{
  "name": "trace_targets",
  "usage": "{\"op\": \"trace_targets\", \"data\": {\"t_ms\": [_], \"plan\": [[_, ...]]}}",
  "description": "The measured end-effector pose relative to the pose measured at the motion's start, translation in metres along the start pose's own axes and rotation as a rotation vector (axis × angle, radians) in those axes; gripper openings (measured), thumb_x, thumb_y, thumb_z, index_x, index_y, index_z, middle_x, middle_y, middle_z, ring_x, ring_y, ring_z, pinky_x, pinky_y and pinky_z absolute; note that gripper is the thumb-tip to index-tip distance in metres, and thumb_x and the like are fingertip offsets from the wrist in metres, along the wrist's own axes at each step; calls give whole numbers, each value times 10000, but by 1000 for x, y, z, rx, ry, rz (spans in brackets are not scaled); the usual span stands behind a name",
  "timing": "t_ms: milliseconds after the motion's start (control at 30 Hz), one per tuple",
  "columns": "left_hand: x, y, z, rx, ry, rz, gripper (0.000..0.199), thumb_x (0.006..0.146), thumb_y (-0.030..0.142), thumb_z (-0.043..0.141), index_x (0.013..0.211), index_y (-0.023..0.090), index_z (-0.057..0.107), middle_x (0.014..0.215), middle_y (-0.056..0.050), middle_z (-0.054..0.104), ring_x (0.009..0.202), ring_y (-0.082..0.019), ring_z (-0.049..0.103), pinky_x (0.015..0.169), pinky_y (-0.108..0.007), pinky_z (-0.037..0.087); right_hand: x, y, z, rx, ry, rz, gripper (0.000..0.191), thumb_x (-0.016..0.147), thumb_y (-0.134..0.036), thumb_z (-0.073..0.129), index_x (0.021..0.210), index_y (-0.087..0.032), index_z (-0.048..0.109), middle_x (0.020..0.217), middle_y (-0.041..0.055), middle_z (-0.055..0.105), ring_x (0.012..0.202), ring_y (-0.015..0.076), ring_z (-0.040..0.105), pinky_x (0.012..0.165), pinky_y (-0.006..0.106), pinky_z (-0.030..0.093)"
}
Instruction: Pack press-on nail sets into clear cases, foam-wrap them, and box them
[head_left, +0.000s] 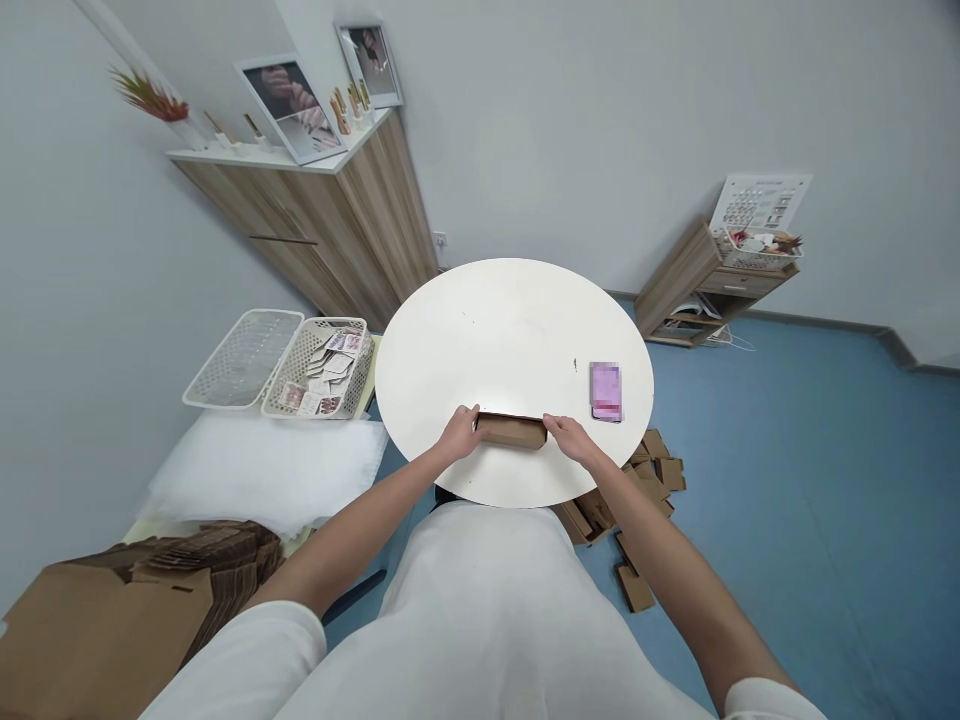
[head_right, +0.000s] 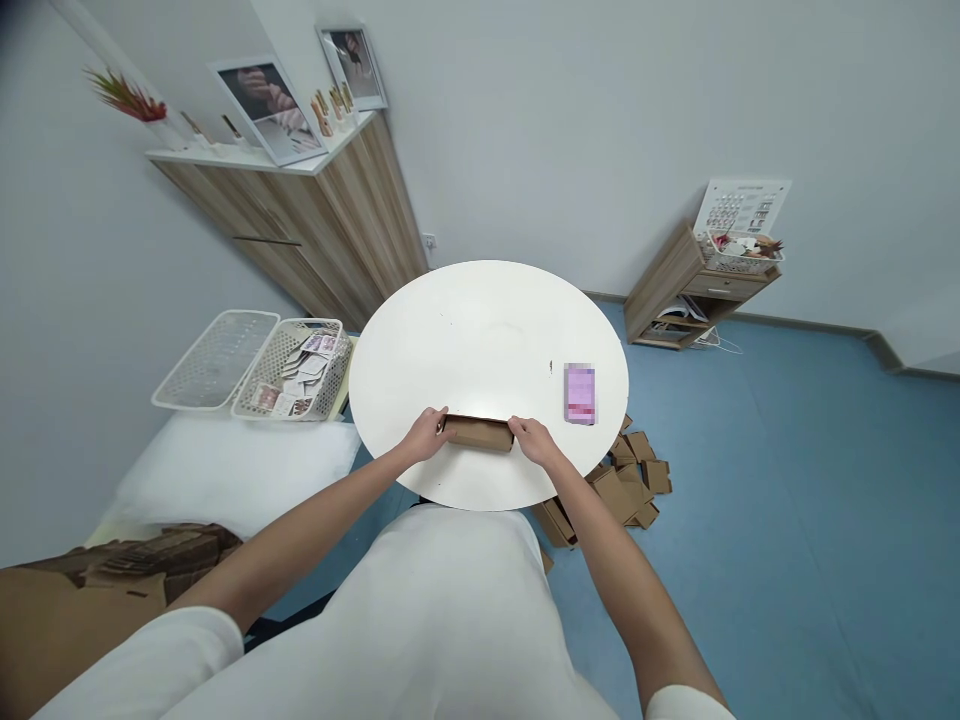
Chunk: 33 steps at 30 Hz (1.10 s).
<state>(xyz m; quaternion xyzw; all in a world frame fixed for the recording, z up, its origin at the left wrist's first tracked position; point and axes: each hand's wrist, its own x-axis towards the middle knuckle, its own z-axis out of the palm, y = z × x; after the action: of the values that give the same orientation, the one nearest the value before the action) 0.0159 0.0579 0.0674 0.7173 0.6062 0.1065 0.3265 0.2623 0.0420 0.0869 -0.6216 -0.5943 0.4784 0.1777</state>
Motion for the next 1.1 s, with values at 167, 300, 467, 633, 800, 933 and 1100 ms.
{"op": "trace_targets", "data": {"t_ms": [167, 300, 467, 633, 800, 933, 1100], "plan": [[-3, 1, 1, -49, 42, 11, 372, 745, 324, 514, 1094, 194, 508, 797, -43, 526, 757, -194, 521, 701, -321, 424, -2, -8, -2, 178, -26, 95, 445, 737, -596, 386, 614, -190, 522, 606, -13, 483, 585, 122, 387, 581, 252, 327], [-9, 5, -3, -130, 64, 17, 515, 733, 379, 542, 1200, 176, 467, 832, -47, 557, 770, -181, 530, 731, -309, 429, -4, -7, -1, 246, -47, 51, 414, 738, -569, 409, 640, -190, 545, 642, -13, 503, 615, 116, 403, 610, 247, 349], [-15, 6, -11, -259, 46, -46, 475, 812, 499, 378, 1163, 210, 517, 908, -36, 600, 801, -162, 550, 730, -280, 430, -3, 4, 2, 314, -8, 71, 358, 738, -507, 472, 815, -199, 637, 757, 11, 582, 683, 129, 467, 687, 276, 395], [-9, -1, -17, -321, -5, -96, 455, 819, 521, 329, 970, 211, 626, 851, -24, 638, 726, -169, 584, 660, -275, 441, -4, 13, 7, 377, 42, 89, 414, 729, -471, 527, 1041, -214, 617, 964, 43, 619, 806, 162, 527, 763, 334, 425], [3, -10, -19, -312, -27, -59, 357, 754, 476, 479, 945, 214, 628, 864, -25, 640, 753, -168, 589, 683, -270, 449, -10, 18, 18, 462, 67, 143, 486, 711, -387, 583, 1165, -220, 536, 1088, 72, 570, 916, 183, 542, 777, 332, 445], [6, -22, -20, -305, -34, -67, 337, 713, 383, 546, 998, 207, 581, 872, -27, 625, 741, -155, 582, 641, -254, 450, -15, 14, 37, 459, 121, 170, 555, 690, -382, 590, 1210, -222, 480, 1020, 51, 546, 862, 159, 557, 743, 306, 467], [5, -47, -29, -362, -48, -98, 478, 728, 370, 532, 1169, 192, 479, 974, -56, 609, 785, -157, 588, 648, -253, 451, -16, -4, 70, 457, 169, 178, 535, 722, -444, 529, 1210, -235, 465, 1018, 54, 535, 816, 148, 573, 714, 294, 484]]}}
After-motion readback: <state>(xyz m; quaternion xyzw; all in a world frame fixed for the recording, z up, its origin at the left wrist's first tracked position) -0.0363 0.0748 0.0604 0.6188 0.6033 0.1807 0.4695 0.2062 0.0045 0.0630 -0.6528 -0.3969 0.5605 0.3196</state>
